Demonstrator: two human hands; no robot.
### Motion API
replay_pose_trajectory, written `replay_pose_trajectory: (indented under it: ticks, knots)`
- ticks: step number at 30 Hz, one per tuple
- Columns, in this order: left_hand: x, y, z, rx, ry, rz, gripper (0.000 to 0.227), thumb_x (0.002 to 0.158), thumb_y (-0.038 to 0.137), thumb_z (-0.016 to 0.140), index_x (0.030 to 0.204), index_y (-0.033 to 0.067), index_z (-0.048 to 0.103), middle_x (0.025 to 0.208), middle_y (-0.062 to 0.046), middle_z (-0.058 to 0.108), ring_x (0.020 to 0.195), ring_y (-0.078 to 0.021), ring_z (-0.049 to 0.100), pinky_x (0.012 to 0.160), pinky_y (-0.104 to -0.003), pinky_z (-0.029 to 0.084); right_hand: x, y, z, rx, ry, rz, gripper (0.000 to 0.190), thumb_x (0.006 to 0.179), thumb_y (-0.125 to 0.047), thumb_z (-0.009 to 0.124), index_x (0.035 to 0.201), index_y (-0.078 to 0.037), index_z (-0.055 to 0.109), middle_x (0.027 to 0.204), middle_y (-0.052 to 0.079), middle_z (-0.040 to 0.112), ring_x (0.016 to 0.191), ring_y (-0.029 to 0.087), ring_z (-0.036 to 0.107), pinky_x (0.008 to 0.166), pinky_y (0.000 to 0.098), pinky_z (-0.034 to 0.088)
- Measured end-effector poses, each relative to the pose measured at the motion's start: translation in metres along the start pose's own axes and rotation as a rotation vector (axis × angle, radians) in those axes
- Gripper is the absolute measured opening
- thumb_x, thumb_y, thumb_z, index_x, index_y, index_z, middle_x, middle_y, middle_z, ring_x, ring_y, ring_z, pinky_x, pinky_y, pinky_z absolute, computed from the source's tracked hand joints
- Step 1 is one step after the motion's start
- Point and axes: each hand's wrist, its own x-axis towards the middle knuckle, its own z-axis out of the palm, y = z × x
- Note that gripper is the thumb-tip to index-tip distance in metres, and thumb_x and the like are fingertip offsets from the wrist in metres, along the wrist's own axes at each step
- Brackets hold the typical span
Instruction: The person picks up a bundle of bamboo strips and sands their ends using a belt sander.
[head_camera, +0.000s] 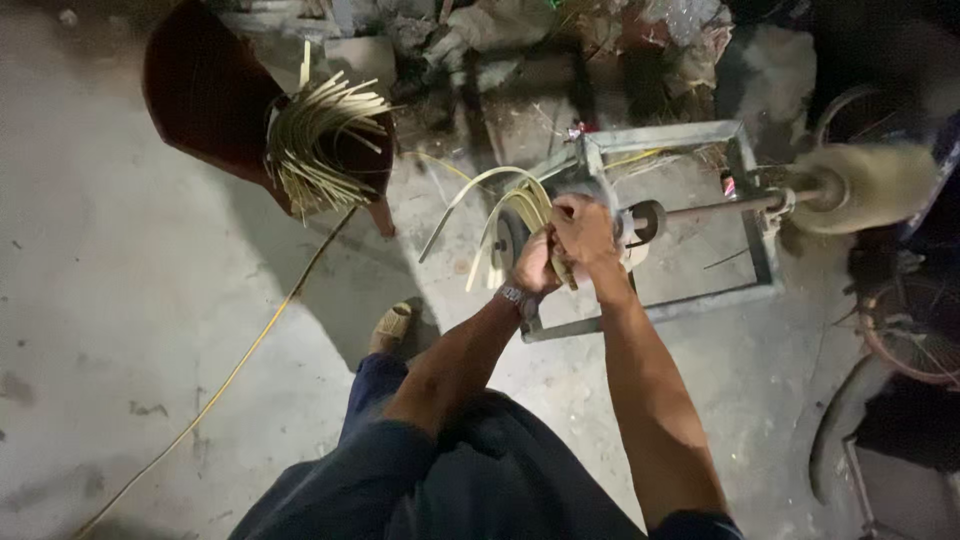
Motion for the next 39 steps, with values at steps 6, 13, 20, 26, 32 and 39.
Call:
replay_pose_trajectory:
  ticks: [6,13,20,26,32,39]
  knots:
    - [-0.012,0.012,0.035,0.038,0.03,-0.016,0.021,0.109,0.018,0.047,0.088,0.0137,0.052,0.07,0.006,0.046,0.053,-0.0073,0.044,0.047,-0.025,0.039,-0.011,-0.035,-0.044,0.169,0.157,-0.083,0.028,0.093,-0.027,0.071,0.109,-0.005,0.076,0.103,0.017,0.075,0.087,0.027,0.075,0.074,0.0364,0.059]
    - [-0.057,0.037,0.156,0.622,-0.049,-0.14,0.006,0.102,0.011,0.059,0.1,0.0088,0.064,0.066,0.008,0.047,0.05,-0.0037,0.042,0.045,-0.022,0.033,-0.06,-0.064,-0.103,0.671,0.243,0.318,0.041,0.108,-0.038,0.063,0.11,0.003,0.07,0.102,0.015,0.072,0.088,0.019,0.065,0.079,0.0317,0.055]
    - [-0.063,0.042,0.12,2.118,-0.137,0.387,0.022,0.093,0.017,0.061,0.105,-0.0018,0.065,0.089,-0.02,0.07,0.078,-0.0343,0.069,0.069,-0.047,0.055,-0.068,-0.054,-0.032,0.9,0.152,0.076,0.041,0.107,-0.034,0.062,0.137,-0.005,0.056,0.126,0.006,0.067,0.112,0.015,0.063,0.097,0.0297,0.051]
    - [-0.055,0.036,0.007,2.526,-0.174,0.02,0.023,0.085,0.014,0.061,0.095,-0.002,0.074,0.1,-0.027,0.072,0.089,-0.0415,0.072,0.078,-0.05,0.057,-0.091,-0.018,0.082,1.551,0.101,0.714,0.041,0.104,-0.033,0.06,0.13,-0.001,0.057,0.119,0.012,0.068,0.105,0.022,0.065,0.092,0.0368,0.055]
    - [-0.058,0.016,0.001,2.642,-0.511,-0.212,0.021,0.074,0.019,0.068,0.076,-0.0005,0.076,0.078,-0.023,0.072,0.075,-0.0387,0.072,0.07,-0.05,0.057,-0.12,0.022,0.122,1.813,0.043,0.875,0.042,0.101,-0.033,0.058,0.124,0.002,0.057,0.112,0.017,0.069,0.099,0.03,0.068,0.087,0.0439,0.058]
    - [-0.067,0.023,0.027,2.443,-0.261,-0.546,0.021,0.077,0.014,0.061,0.076,-0.0025,0.073,0.072,-0.021,0.071,0.066,-0.0352,0.072,0.059,-0.048,0.056,-0.119,0.033,0.129,2.049,-0.196,0.816,0.045,0.097,-0.034,0.056,0.115,0.008,0.056,0.104,0.023,0.07,0.091,0.038,0.07,0.08,0.0487,0.062]
